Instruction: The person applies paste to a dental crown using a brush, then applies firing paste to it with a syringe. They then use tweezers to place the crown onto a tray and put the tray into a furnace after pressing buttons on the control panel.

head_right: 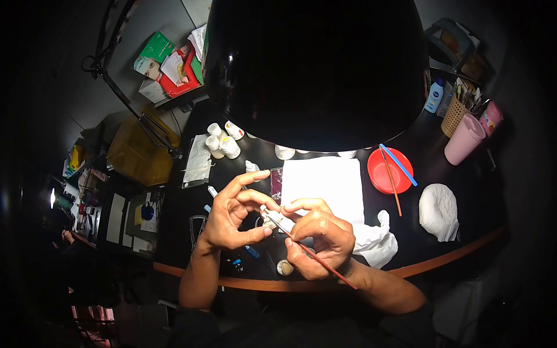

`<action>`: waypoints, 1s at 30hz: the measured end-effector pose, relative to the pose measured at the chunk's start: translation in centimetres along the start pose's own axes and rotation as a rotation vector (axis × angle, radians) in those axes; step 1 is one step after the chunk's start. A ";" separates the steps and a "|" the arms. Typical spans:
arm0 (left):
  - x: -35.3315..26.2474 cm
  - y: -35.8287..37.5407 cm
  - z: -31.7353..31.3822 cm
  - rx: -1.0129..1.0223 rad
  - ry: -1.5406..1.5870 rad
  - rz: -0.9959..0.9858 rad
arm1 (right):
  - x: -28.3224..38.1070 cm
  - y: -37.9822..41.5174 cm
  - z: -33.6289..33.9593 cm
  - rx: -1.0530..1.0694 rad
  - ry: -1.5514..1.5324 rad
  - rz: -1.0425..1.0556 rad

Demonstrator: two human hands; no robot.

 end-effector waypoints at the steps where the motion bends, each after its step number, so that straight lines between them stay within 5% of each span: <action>1: 0.0 0.0 0.0 0.002 -0.001 -0.002 | -0.1 0.1 0.0 0.006 0.005 0.000; 30: -0.2 0.0 -0.1 -0.008 -0.003 0.002 | 0.3 -0.1 0.2 0.008 0.044 0.002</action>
Point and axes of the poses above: each hand's wrist, its own y-axis away from the middle knuckle, its own z-axis out of the back of the hand, x = y × z, the point moved 1 cm from there along -y, towards the middle knuckle, and after that the axes turned 11 degrees about z, right-handed, at the moved point
